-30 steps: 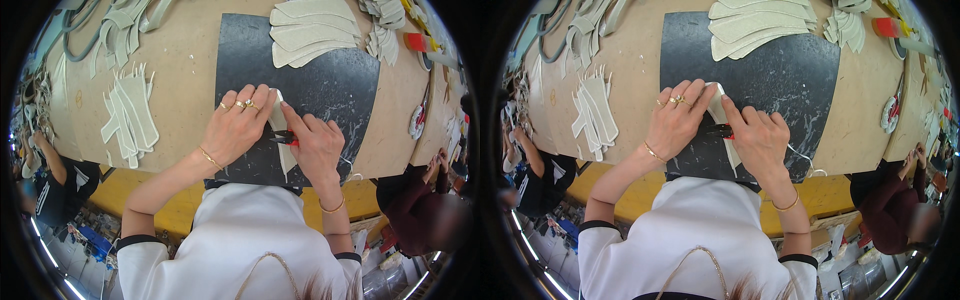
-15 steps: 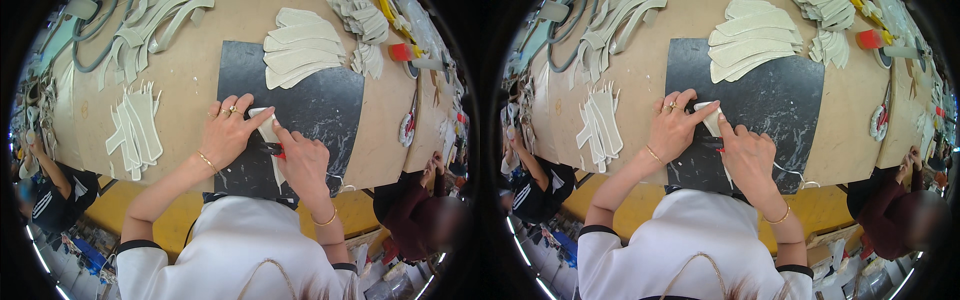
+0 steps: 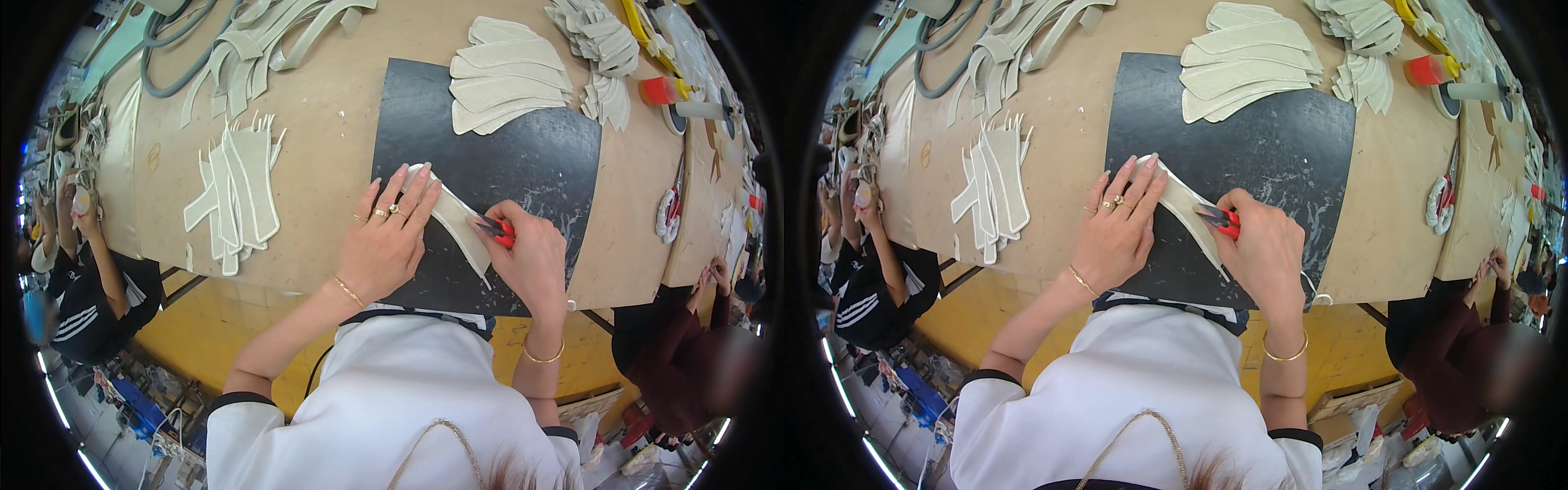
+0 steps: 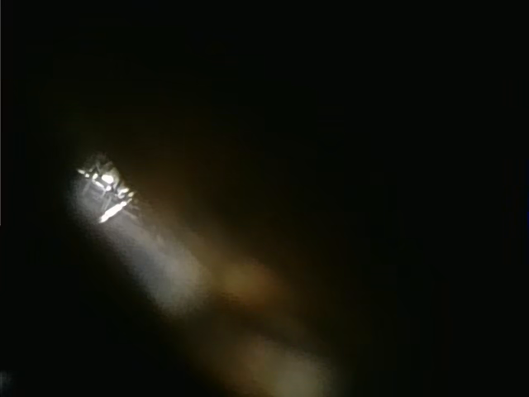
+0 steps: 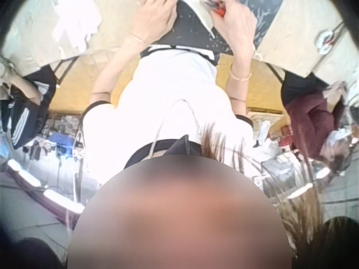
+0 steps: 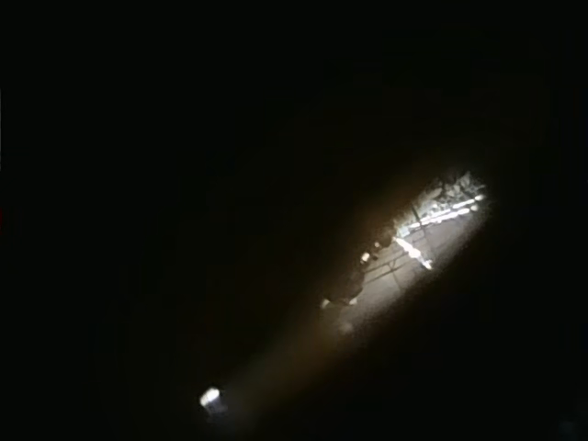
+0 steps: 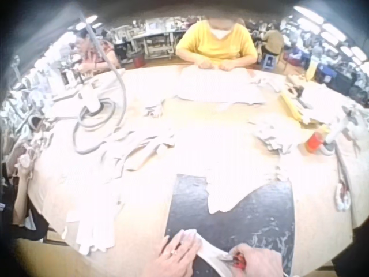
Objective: The person uses red-handled scissors to trim the edges of white flexible material pieces on a black cutting mat. They repeatedly pick up pieces, cut along the edges, and place the trimmed pieces aside on the table.
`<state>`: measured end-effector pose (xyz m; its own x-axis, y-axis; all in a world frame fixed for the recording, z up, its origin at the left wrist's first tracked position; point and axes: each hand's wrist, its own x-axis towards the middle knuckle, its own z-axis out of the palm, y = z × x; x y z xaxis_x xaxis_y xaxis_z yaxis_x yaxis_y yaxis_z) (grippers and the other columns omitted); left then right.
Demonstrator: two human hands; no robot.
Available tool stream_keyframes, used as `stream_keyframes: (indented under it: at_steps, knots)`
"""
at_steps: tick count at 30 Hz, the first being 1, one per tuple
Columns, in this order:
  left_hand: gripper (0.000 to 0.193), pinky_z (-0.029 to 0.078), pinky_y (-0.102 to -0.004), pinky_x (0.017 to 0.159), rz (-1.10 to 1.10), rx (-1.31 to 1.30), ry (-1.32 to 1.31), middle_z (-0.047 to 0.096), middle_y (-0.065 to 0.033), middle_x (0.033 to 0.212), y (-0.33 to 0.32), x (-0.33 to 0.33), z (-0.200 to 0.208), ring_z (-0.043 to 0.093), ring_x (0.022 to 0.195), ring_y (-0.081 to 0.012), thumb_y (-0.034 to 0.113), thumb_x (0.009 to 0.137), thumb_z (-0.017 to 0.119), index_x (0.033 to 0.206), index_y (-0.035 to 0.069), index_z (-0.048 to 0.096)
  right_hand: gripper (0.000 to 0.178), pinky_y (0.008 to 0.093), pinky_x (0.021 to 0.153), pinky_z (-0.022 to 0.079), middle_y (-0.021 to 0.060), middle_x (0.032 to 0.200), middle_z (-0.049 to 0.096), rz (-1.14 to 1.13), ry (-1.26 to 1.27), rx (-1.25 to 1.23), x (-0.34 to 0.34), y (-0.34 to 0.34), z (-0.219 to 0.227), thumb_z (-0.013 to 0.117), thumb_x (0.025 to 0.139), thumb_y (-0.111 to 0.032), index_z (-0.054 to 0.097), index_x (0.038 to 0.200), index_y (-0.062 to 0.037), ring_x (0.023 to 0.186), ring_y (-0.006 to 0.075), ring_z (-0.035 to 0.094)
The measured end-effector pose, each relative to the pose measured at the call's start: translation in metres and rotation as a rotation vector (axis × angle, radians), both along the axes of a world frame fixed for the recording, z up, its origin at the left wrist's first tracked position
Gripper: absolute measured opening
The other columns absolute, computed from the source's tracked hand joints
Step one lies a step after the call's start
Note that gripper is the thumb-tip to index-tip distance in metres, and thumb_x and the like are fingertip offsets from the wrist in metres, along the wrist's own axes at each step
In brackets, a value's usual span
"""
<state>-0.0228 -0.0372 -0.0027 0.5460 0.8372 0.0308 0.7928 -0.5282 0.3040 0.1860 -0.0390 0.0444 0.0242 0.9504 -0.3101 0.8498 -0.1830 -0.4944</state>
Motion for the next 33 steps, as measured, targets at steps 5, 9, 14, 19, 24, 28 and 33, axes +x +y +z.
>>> stream_keyframes:
  at_steps: [5,9,14,19,24,28,33]
  knots:
    - [0.068,0.026,-0.0441,0.115,-0.023,-0.061,0.020,0.033,-0.0061,0.158,0.004,-0.004,-0.006,0.031,0.145,-0.0267,0.014,0.085,0.062,0.149,0.011,0.041,0.038,0.0379,0.054,0.042,0.0152,0.053,0.050,-0.019,0.008,-0.079,-0.011,0.016,0.001,0.068,0.091,-0.034,0.067,0.074,-0.0010,0.051,0.0358,0.052]
    - [0.067,0.027,-0.0441,0.115,-0.041,-0.057,0.024,0.033,-0.0060,0.158,0.006,-0.006,-0.003,0.032,0.145,-0.0253,0.014,0.084,0.064,0.148,0.014,0.043,0.030,0.0423,0.055,0.047,0.0193,0.061,0.060,0.001,0.029,-0.159,-0.022,0.032,-0.001,0.072,0.082,-0.027,0.066,0.070,-0.0005,0.061,0.0403,0.061]
    - [0.064,0.029,-0.0430,0.113,-0.131,-0.115,0.038,0.036,-0.0054,0.157,0.011,-0.012,-0.001,0.033,0.144,-0.0237,0.016,0.084,0.066,0.145,0.021,0.047,0.030,0.0430,0.055,0.047,0.0204,0.061,0.060,-0.064,0.091,-0.156,-0.032,0.049,-0.007,0.070,0.082,-0.024,0.063,0.068,0.0017,0.063,0.0421,0.060]
    - [0.064,0.027,-0.0435,0.112,-0.097,-0.136,0.019,0.033,-0.0049,0.158,0.012,-0.011,-0.001,0.030,0.145,-0.0238,0.019,0.085,0.069,0.145,0.025,0.047,0.034,0.0395,0.053,0.043,0.0178,0.058,0.053,-0.074,0.093,-0.165,-0.035,0.056,-0.014,0.069,0.085,-0.023,0.059,0.066,0.0028,0.058,0.0351,0.051]
    - [0.054,0.029,-0.0417,0.111,-0.124,-0.112,0.088,0.038,-0.0077,0.155,0.012,-0.011,0.003,0.034,0.143,-0.0238,0.022,0.086,0.068,0.138,0.020,0.052,0.041,0.0323,0.048,0.032,0.0061,0.050,0.038,-0.103,0.174,-0.185,-0.036,0.056,-0.014,0.069,0.090,-0.023,0.053,0.065,0.0045,0.051,0.0143,0.031]
    - [0.038,0.026,-0.0403,0.113,-0.128,-0.030,0.187,0.042,-0.0089,0.153,0.010,-0.007,0.003,0.036,0.142,-0.0241,0.026,0.087,0.066,0.124,0.017,0.057,0.037,0.0294,0.048,0.030,0.0023,0.053,0.036,-0.103,0.277,-0.170,-0.038,0.057,-0.010,0.070,0.090,-0.021,0.055,0.068,0.0047,0.055,0.0086,0.031]
    - [0.037,0.021,-0.0406,0.117,-0.099,0.047,0.229,0.039,-0.0085,0.155,0.006,-0.001,0.001,0.035,0.144,-0.0234,0.029,0.087,0.066,0.120,0.017,0.056,0.030,0.0264,0.049,0.030,0.0004,0.055,0.040,-0.130,0.269,-0.089,-0.040,0.046,-0.008,0.070,0.090,-0.019,0.061,0.073,0.0044,0.056,0.0062,0.033]
